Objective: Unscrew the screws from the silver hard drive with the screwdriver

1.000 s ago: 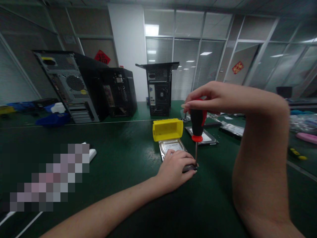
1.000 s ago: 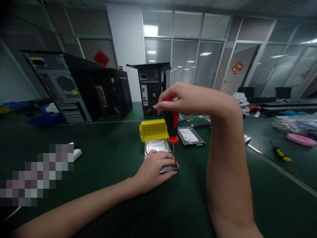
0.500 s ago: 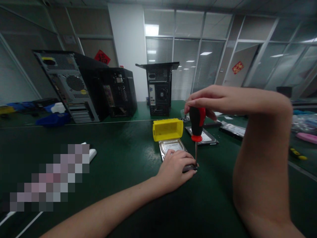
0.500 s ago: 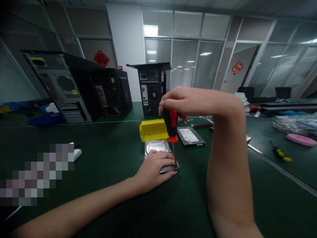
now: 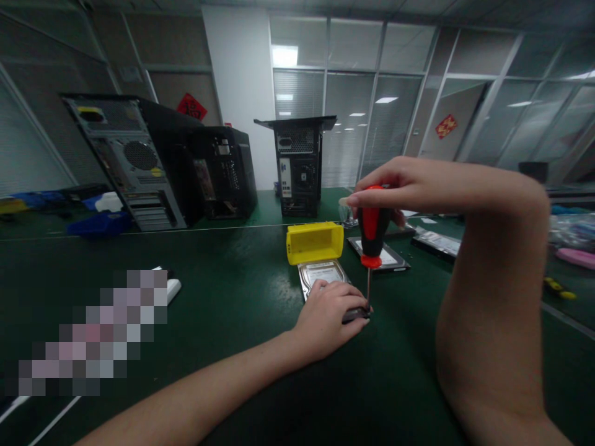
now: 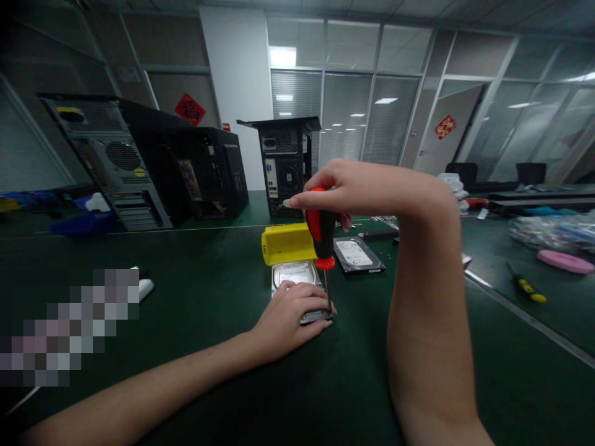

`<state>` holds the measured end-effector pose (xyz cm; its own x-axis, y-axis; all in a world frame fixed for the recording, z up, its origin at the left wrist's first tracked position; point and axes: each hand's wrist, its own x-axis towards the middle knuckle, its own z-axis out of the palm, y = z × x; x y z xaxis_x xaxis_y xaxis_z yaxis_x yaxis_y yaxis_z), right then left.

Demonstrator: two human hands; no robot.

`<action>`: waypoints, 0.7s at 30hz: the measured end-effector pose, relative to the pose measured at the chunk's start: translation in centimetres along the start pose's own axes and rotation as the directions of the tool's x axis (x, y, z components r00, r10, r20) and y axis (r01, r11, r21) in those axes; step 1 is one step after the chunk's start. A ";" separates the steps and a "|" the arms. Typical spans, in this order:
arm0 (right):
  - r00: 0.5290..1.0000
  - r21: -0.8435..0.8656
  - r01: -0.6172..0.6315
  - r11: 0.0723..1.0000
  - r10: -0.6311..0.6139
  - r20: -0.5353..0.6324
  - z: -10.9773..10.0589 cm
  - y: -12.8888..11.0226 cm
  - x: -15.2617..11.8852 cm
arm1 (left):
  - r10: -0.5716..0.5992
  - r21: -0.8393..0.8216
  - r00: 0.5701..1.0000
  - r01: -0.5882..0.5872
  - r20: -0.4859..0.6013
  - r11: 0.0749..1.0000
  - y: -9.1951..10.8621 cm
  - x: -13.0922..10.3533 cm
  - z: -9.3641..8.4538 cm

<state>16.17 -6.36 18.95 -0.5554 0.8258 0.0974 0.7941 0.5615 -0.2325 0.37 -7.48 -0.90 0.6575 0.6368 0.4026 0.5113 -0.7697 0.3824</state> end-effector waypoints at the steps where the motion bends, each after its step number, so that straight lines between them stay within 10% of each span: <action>1: 1.000 -0.002 -0.003 1.000 0.003 0.000 0.0 0.0 0.0 | 0.000 0.000 1.000 0.000 0.002 1.000 0.0 0.0 0.0; 21: 0.992 0.003 -0.114 0.994 0.114 -0.052 0.3 0.3 0.3 | -0.007 -0.005 1.000 0.007 0.015 1.000 0.2 0.0 -0.2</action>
<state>16.11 -5.96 18.61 -0.4478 0.8859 0.1210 0.8514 0.4638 -0.2450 0.38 -7.60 -0.69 0.6626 0.6411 0.3873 0.5126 -0.7652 0.3895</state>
